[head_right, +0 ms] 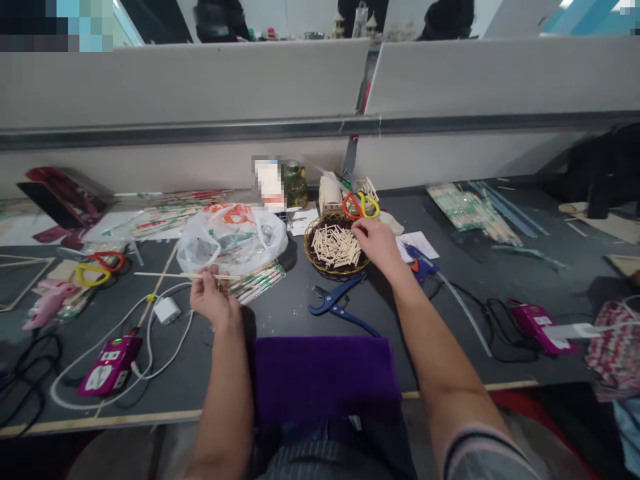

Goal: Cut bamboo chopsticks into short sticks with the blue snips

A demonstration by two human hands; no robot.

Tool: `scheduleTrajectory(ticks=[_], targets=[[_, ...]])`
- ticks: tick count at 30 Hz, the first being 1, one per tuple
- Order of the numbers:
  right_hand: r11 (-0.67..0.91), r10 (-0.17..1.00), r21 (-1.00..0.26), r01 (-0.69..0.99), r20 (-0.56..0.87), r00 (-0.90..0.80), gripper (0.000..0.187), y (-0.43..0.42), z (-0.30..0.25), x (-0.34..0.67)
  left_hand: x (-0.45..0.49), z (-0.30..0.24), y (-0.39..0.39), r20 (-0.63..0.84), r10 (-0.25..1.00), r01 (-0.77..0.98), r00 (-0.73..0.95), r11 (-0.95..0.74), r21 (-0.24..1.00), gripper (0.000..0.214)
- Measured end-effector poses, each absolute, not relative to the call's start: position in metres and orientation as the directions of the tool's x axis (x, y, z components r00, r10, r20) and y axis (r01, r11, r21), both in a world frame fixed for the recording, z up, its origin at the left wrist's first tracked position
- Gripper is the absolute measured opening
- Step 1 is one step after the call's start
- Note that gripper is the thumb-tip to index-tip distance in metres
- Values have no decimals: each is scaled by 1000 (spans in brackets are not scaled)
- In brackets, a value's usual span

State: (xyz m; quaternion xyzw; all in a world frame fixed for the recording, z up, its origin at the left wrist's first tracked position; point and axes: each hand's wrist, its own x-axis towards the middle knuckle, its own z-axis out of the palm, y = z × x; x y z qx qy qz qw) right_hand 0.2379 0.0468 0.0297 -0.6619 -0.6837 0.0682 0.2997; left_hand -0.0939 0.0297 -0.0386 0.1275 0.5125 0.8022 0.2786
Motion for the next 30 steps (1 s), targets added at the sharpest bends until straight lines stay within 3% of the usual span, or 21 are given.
scheduleTrajectory(ticks=[7, 10, 20, 23, 26, 30], targets=[[-233, 943, -260, 937, 174, 283, 26, 139, 23, 268, -95, -39, 32, -107, 561, -327, -821, -308, 893, 8], [-261, 952, -212, 942, 106, 288, 28, 158, 20, 270, -95, -40, 32, -90, 564, -309, -821, -306, 900, 10], [-296, 954, -235, 926, -28, 298, 45, 181, 31, 255, -92, -42, 33, -89, 574, -317, -814, -311, 896, 12], [-332, 940, -277, 902, -16, 341, 40, 178, 37, 254, -92, -41, 33, -105, 569, -334, -815, -315, 888, 11], [-320, 918, -388, 865, 98, 383, 34, 166, 41, 256, -92, -43, 33, -117, 574, -348, -810, -310, 885, 10], [-78, 927, -753, 654, 186, 325, 39, 139, 48, 241, -92, -46, 35, -113, 574, -340, -811, -305, 890, 10]])
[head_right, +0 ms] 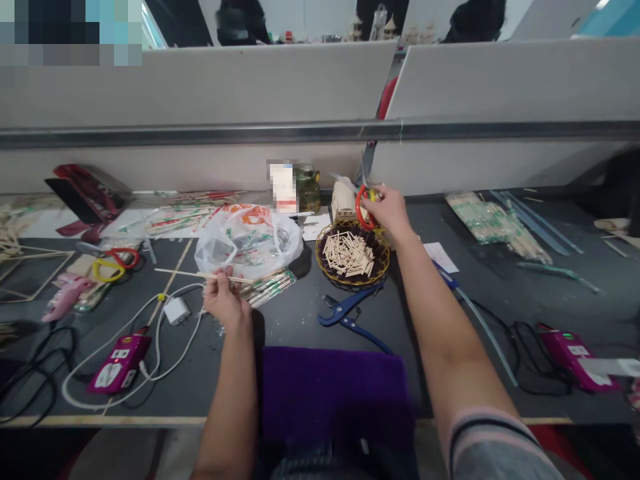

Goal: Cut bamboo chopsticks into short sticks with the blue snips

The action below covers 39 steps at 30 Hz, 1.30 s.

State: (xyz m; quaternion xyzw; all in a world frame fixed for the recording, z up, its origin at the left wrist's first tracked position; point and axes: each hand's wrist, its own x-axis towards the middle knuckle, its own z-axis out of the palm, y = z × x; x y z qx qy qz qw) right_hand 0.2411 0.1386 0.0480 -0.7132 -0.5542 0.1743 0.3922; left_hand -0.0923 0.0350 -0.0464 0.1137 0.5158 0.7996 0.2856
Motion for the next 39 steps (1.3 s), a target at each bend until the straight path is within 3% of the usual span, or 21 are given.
scheduleTrajectory(ticks=[3, 7, 10, 13, 18, 21, 30, 39], targets=[[75, 991, -964, 256, 100, 86, 39, 118, 58, 201, -93, -49, 36, -115, 575, -345, -810, -309, 886, 11], [111, 971, -989, -94, 128, -200, 40, 113, 64, 123, -96, -52, 37, -114, 557, -343, -822, -326, 881, 13], [128, 949, -973, -193, 177, -262, 40, 132, 55, 61, -99, -53, 38, -114, 546, -335, -830, -324, 885, 14], [156, 964, -982, -107, 175, -200, 39, 161, 38, 9, -100, -54, 38, -112, 549, -331, -828, -317, 889, 15], [101, 994, -948, 301, 84, -69, 38, 195, 9, -39, -100, -57, 40, -127, 567, -347, -814, -298, 889, 13], [60, 998, -902, 427, 60, -13, 37, 201, -8, -50, -99, -58, 42, -132, 587, -355, -799, -282, 892, 16], [97, 993, -822, 560, 119, 2, 38, 211, -21, -56, -94, -62, 42, -164, 620, -398, -767, -259, 880, 23], [109, 986, -821, 560, 163, 47, 36, 227, -16, -46, -88, -54, 39, -118, 651, -375, -750, -271, 887, 24]])
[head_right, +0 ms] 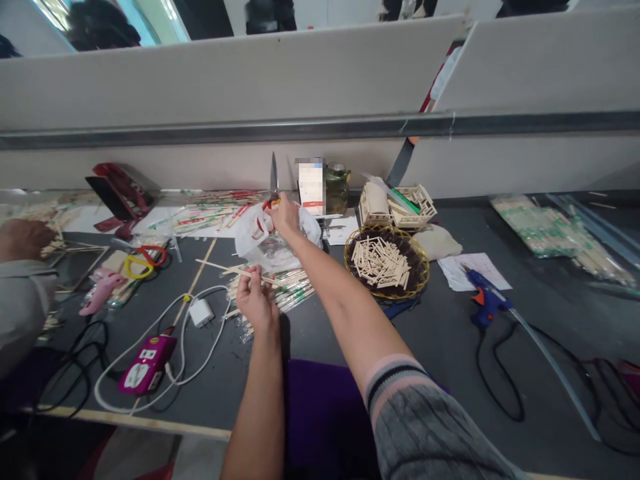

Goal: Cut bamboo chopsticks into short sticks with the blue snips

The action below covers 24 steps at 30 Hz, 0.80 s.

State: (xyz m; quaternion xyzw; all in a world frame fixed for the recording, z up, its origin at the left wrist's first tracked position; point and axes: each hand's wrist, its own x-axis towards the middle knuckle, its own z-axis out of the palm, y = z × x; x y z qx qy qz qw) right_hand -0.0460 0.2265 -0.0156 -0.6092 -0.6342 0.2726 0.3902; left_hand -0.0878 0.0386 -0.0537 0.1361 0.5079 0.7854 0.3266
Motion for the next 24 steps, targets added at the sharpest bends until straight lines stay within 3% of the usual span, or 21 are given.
scheduleTrajectory(ticks=[6, 15, 24], targets=[[182, 968, -799, 573, 247, 37, 28, 239, -22, -46, -84, -54, 38, -142, 680, -403, -719, -242, 882, 26], [129, 971, -788, 602, 223, 84, 39, 255, -17, -50, -80, -51, 37, -170, 696, -443, -698, -233, 866, 28], [117, 977, -803, 585, 200, 79, 31, 256, -19, -47, -77, -51, 36, -165, 713, -425, -681, -201, 883, 33]])
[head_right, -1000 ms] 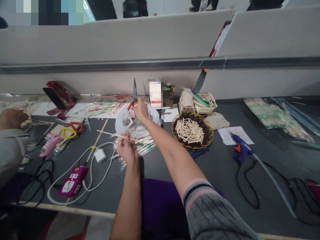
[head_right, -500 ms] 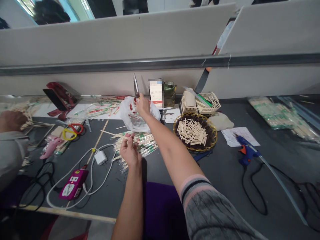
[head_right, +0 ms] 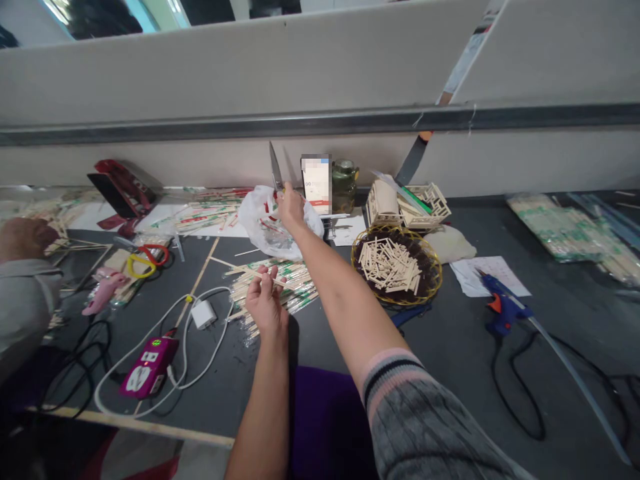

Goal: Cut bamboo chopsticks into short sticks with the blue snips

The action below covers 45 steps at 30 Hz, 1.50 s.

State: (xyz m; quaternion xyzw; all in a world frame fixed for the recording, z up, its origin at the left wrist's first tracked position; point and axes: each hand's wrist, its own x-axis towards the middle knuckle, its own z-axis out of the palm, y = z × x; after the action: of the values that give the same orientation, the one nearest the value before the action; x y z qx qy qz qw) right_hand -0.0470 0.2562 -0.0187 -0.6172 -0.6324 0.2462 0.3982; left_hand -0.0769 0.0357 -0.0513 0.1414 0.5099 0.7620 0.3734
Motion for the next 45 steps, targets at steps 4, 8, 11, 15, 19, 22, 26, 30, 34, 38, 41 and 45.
scheduleTrajectory(ticks=[4, 8, 11, 15, 19, 22, 26, 30, 34, 38, 41, 45], targets=[[102, 974, -811, 577, 198, 107, 29, 263, -17, -45, -76, -49, 35, -169, 723, -429, -670, -192, 883, 32], [92, 975, -817, 569, 189, 113, 28, 266, -17, -45, -76, -48, 34, -190, 723, -450, -664, -184, 874, 33], [111, 970, -812, 573, 213, 114, 26, 265, -18, -46, -75, -48, 34, -196, 729, -458, -656, -177, 871, 33], [108, 970, -808, 579, 212, 116, 24, 266, -18, -48, -73, -48, 34, -212, 739, -484, -639, -172, 858, 32], [117, 972, -787, 605, 214, 91, 22, 264, -17, -46, -74, -46, 33, -220, 731, -489, -646, -174, 855, 31], [179, 968, -746, 641, 251, 21, 21, 256, -15, -44, -74, -45, 33, -214, 733, -491, -646, -183, 852, 33], [273, 957, -666, 694, 264, -124, 22, 239, -11, -46, -73, -45, 33, -204, 747, -490, -632, -182, 853, 36], [339, 940, -564, 753, 237, -246, 24, 223, -8, -51, -73, -47, 34, -197, 782, -489, -591, -154, 859, 37], [345, 938, -509, 789, 149, -313, 22, 215, -12, -53, -73, -49, 35, -223, 758, -511, -613, -165, 843, 35], [282, 955, -503, 817, 68, -287, 24, 215, -20, -50, -74, -50, 35, -234, 740, -514, -631, -173, 840, 34], [257, 960, -518, 816, 36, -279, 26, 214, -18, -46, -75, -51, 35, -246, 731, -514, -637, -164, 842, 32], [375, 918, -548, 748, 107, -382, 29, 200, 1, -35, -75, -51, 35, -248, 704, -510, -666, -186, 840, 26]])
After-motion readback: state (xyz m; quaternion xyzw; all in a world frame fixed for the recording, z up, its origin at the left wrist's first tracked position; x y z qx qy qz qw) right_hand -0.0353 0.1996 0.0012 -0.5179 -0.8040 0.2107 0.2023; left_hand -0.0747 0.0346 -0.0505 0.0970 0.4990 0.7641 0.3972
